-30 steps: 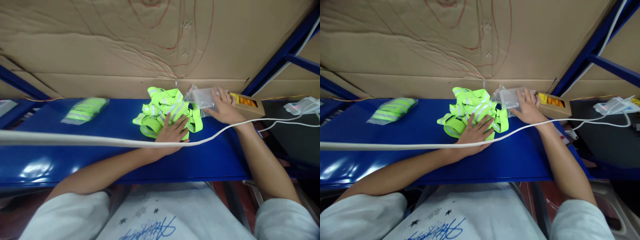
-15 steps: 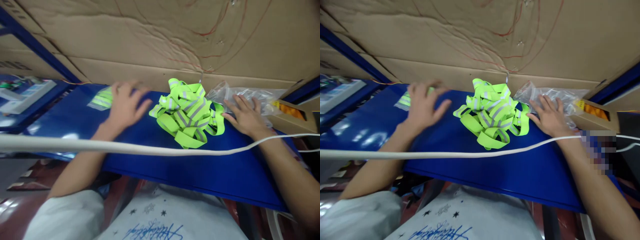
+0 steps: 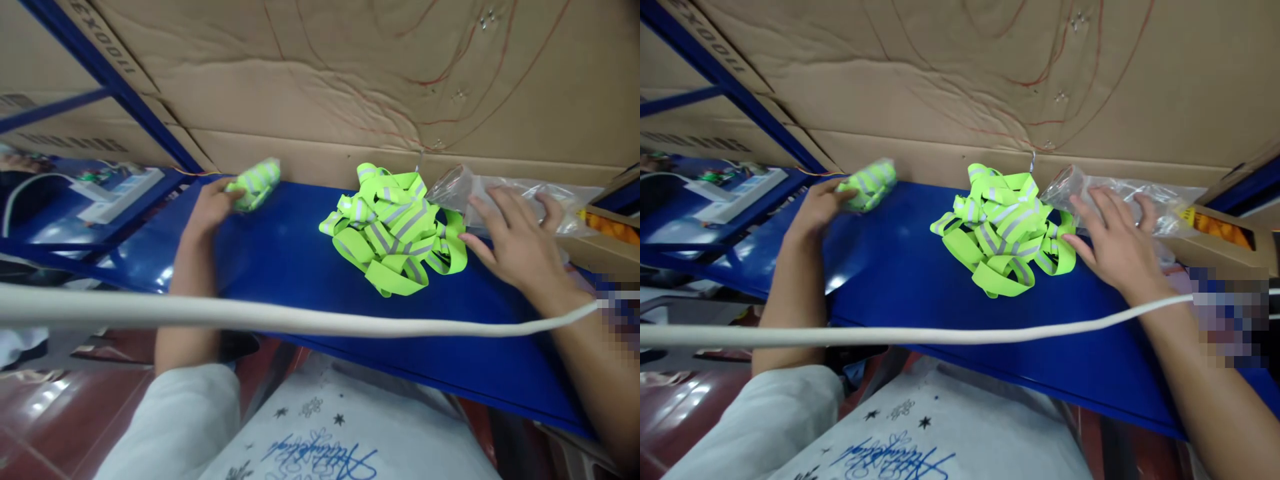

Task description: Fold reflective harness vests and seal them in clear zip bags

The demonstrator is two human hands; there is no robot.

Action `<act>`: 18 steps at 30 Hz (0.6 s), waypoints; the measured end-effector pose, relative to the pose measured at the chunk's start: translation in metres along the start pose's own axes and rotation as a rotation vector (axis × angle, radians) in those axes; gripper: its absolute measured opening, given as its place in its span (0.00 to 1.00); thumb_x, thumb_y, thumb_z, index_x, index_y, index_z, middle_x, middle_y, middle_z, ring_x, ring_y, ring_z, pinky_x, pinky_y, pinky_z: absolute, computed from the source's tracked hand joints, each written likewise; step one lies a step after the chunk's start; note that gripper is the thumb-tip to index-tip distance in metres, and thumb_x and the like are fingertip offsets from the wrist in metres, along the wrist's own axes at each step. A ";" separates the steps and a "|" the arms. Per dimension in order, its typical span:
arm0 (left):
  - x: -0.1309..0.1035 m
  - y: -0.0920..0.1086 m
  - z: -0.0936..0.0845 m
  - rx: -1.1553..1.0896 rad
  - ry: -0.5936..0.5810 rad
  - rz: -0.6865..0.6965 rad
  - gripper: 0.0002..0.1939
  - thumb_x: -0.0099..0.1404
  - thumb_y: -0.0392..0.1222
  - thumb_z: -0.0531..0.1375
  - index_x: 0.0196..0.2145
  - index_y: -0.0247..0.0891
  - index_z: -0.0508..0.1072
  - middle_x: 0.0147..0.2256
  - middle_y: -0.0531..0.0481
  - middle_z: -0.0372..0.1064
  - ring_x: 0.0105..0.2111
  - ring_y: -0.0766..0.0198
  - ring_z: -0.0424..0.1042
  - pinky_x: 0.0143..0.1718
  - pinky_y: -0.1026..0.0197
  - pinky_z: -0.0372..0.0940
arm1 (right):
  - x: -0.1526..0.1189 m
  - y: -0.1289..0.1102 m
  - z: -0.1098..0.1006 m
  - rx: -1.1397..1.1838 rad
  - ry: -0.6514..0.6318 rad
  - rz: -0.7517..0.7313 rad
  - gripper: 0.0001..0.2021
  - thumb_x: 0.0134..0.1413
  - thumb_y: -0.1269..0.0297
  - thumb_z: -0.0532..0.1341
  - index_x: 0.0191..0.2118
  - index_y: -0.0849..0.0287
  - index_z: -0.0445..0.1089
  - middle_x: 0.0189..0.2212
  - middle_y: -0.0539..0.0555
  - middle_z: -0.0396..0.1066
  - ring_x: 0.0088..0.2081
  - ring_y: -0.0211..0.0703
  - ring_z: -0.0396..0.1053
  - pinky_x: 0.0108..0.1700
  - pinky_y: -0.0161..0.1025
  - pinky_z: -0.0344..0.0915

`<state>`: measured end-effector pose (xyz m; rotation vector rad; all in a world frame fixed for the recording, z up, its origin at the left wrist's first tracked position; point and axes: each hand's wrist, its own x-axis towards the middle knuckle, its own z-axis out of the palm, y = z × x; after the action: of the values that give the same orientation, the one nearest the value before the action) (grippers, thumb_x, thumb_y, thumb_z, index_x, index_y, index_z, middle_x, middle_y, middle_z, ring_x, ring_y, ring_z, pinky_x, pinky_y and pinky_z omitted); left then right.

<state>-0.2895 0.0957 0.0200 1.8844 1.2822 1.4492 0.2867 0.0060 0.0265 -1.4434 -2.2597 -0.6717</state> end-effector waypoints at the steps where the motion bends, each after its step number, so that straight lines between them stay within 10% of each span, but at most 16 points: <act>1: 0.000 0.018 0.007 -0.084 0.013 -0.042 0.24 0.60 0.63 0.69 0.34 0.38 0.71 0.27 0.57 0.76 0.39 0.60 0.76 0.51 0.48 0.70 | 0.001 -0.003 0.002 0.029 0.014 -0.021 0.31 0.74 0.48 0.49 0.73 0.58 0.60 0.71 0.68 0.61 0.73 0.58 0.58 0.75 0.57 0.38; 5: -0.014 0.107 0.058 -0.476 -0.029 -0.222 0.13 0.70 0.49 0.60 0.45 0.39 0.75 0.55 0.55 0.78 0.55 0.51 0.74 0.53 0.41 0.75 | 0.016 -0.029 0.004 0.253 0.102 -0.090 0.33 0.74 0.46 0.52 0.73 0.63 0.55 0.66 0.71 0.66 0.68 0.60 0.64 0.68 0.59 0.56; 9: -0.043 0.180 0.137 -0.954 -0.232 -0.455 0.16 0.72 0.45 0.56 0.50 0.37 0.78 0.55 0.48 0.79 0.52 0.51 0.77 0.51 0.48 0.77 | 0.032 -0.076 -0.008 0.371 0.380 -0.191 0.28 0.72 0.48 0.58 0.69 0.56 0.60 0.59 0.64 0.73 0.58 0.57 0.72 0.56 0.52 0.68; 13: -0.078 0.189 0.195 -1.182 -0.505 -0.758 0.18 0.72 0.50 0.58 0.46 0.33 0.78 0.41 0.42 0.81 0.39 0.55 0.80 0.40 0.56 0.77 | 0.016 -0.111 -0.028 0.133 0.611 -0.431 0.15 0.67 0.48 0.65 0.55 0.40 0.73 0.40 0.47 0.78 0.41 0.43 0.75 0.50 0.45 0.66; 18: -0.100 0.170 0.214 -1.240 -0.697 -0.780 0.25 0.73 0.60 0.56 0.46 0.34 0.77 0.42 0.40 0.81 0.45 0.52 0.81 0.47 0.54 0.77 | -0.007 -0.111 -0.046 0.117 0.486 -0.456 0.08 0.65 0.57 0.69 0.48 0.48 0.77 0.40 0.49 0.80 0.44 0.43 0.74 0.48 0.45 0.64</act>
<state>-0.0272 -0.0309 0.0261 0.7341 0.4165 0.6917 0.1908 -0.0651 0.0389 -0.6144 -2.1851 -0.8912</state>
